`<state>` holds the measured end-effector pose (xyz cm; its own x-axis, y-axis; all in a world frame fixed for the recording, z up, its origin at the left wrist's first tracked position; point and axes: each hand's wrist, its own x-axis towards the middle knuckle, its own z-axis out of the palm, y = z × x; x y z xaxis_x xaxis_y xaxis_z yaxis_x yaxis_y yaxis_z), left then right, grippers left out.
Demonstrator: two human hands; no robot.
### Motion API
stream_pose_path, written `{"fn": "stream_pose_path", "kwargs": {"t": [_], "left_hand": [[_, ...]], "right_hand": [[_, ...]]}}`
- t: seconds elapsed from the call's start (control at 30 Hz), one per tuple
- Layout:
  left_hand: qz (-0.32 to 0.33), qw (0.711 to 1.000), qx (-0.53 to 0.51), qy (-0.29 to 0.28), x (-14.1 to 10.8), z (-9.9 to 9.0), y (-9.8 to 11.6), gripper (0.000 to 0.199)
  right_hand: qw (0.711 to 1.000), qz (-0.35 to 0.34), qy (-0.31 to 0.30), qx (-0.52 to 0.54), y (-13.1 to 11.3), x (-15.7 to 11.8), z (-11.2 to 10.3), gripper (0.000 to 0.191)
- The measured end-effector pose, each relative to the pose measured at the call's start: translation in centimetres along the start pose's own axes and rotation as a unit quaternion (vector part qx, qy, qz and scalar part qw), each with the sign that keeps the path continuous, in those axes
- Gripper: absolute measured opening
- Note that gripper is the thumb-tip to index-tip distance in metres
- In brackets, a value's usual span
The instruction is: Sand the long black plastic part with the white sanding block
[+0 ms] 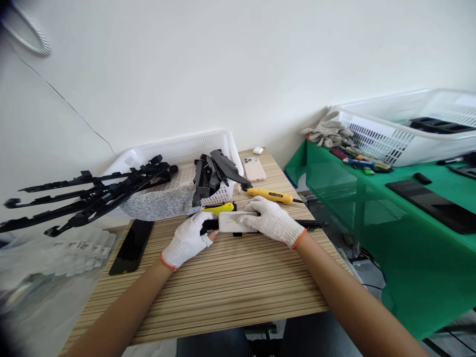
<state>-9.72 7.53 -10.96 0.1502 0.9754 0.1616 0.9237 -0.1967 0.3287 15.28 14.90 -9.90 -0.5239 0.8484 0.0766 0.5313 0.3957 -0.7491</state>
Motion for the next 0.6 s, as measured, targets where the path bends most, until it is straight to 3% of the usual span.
{"fn": "stream_pose_path", "kwargs": {"t": [0.27, 0.6], "left_hand": [[-0.002, 1.000, 0.004, -0.001, -0.01, -0.09, 0.08, 0.032], [-0.004, 1.000, -0.003, 0.003, -0.01, -0.04, 0.09, 0.032]], "right_hand": [[1.000, 0.001, 0.017, -0.008, 0.07, 0.06, 0.06, 0.021], [1.000, 0.004, -0.005, -0.013, 0.01, 0.09, 0.01, 0.023]]}}
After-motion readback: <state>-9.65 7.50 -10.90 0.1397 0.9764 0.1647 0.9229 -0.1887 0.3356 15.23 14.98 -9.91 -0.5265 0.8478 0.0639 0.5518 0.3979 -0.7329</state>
